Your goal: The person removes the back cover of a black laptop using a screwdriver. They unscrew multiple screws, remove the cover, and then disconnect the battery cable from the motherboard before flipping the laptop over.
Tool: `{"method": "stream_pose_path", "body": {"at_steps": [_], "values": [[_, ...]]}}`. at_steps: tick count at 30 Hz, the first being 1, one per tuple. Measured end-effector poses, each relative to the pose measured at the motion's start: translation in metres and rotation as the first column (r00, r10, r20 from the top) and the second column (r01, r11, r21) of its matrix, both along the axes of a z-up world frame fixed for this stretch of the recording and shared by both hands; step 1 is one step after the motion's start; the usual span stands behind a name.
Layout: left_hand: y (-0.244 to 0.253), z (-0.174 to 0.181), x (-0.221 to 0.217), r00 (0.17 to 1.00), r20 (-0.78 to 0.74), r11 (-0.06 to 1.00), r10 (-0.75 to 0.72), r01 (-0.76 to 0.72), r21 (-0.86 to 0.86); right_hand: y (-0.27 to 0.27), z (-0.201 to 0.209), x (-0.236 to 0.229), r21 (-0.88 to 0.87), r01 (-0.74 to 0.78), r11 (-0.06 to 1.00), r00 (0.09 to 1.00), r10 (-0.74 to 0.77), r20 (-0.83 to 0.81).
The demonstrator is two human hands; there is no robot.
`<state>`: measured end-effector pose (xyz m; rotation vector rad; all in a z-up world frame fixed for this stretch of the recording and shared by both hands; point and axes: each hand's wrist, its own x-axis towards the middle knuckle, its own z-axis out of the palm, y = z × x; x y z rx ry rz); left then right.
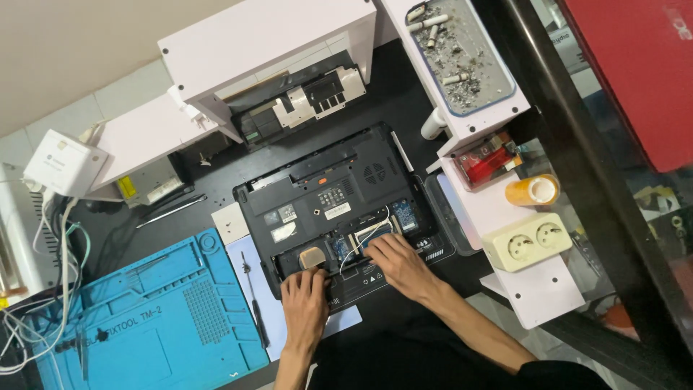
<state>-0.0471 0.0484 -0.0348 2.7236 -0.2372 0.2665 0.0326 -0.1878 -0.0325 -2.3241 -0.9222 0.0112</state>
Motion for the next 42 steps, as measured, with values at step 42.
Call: {"method": "stream_pose_path", "body": {"at_steps": [42], "values": [[0.020,0.020,0.000,0.866,-0.106,0.799,0.489,-0.494,-0.344,-0.036,0.015,0.025,0.017,0.702,0.712,0.662,-0.644,-0.383]]}}
